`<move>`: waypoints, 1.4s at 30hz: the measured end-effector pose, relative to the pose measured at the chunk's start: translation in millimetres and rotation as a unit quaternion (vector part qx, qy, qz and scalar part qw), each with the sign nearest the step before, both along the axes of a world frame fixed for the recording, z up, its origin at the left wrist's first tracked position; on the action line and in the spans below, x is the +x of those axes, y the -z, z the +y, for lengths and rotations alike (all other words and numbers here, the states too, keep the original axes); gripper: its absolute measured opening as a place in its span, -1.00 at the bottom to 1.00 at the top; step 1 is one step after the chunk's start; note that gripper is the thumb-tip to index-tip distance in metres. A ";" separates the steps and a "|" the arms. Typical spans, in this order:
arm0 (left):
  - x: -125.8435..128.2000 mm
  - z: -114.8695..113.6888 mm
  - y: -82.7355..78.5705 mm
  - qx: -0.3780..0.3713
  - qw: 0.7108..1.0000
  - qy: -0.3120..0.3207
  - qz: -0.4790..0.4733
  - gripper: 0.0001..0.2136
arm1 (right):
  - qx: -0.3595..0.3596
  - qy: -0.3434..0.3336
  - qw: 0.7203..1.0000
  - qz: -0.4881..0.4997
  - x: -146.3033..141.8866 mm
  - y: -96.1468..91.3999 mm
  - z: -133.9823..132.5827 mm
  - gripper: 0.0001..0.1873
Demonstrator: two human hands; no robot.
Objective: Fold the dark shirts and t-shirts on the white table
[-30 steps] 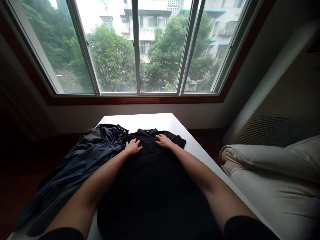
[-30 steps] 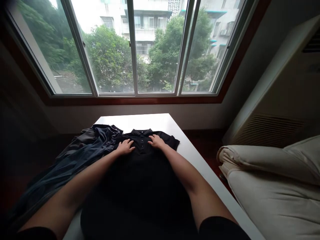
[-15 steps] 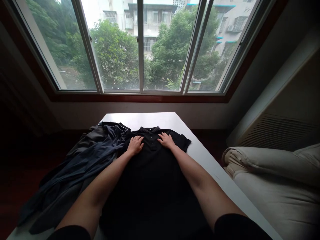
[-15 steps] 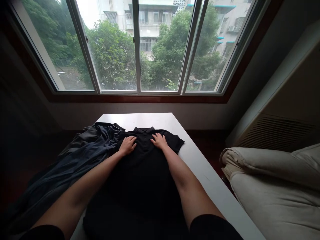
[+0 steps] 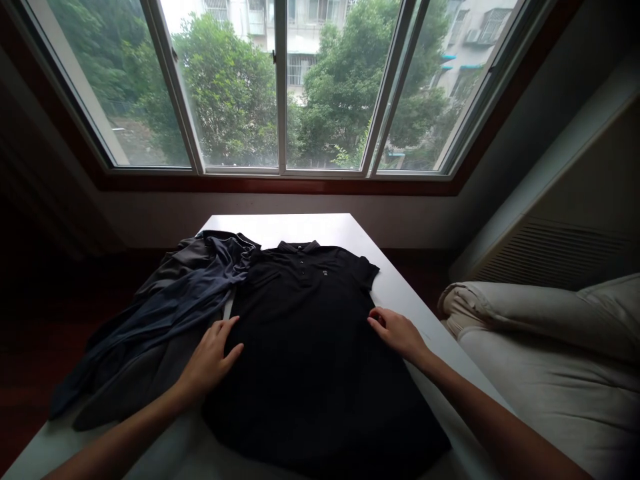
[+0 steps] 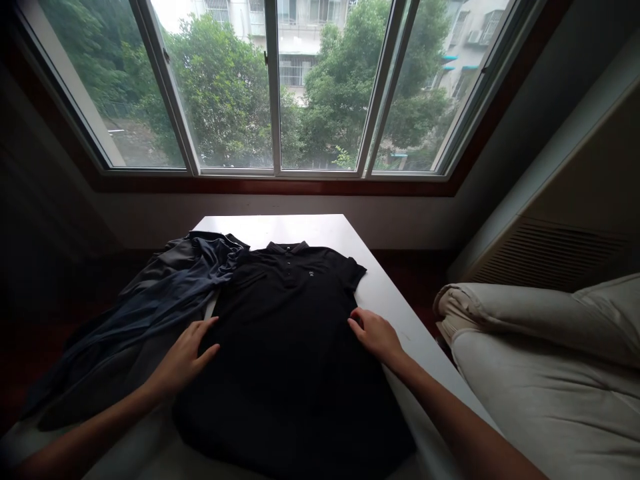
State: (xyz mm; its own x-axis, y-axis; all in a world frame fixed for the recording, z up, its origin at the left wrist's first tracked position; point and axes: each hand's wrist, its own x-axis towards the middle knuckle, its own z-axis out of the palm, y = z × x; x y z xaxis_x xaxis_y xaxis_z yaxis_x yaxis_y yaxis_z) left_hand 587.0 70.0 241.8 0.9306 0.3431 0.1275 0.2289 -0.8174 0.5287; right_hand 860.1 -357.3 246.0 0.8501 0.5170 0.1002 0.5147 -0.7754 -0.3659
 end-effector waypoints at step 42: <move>-153.4 -75.7 -18.7 -0.504 0.850 -0.151 0.028 -0.31 | 0.150 -0.054 0.806 0.570 -135.2 -23.6 -119.3 -0.30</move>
State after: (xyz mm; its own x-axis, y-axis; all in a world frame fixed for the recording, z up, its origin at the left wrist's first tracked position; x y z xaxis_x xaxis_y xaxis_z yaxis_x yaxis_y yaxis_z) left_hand 433.6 -5.7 260.5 0.7759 0.4753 -0.4148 0.3955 0.1458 0.9068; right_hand 724.9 -476.6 269.6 0.4294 0.6920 -0.5803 -0.2313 -0.5369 -0.8113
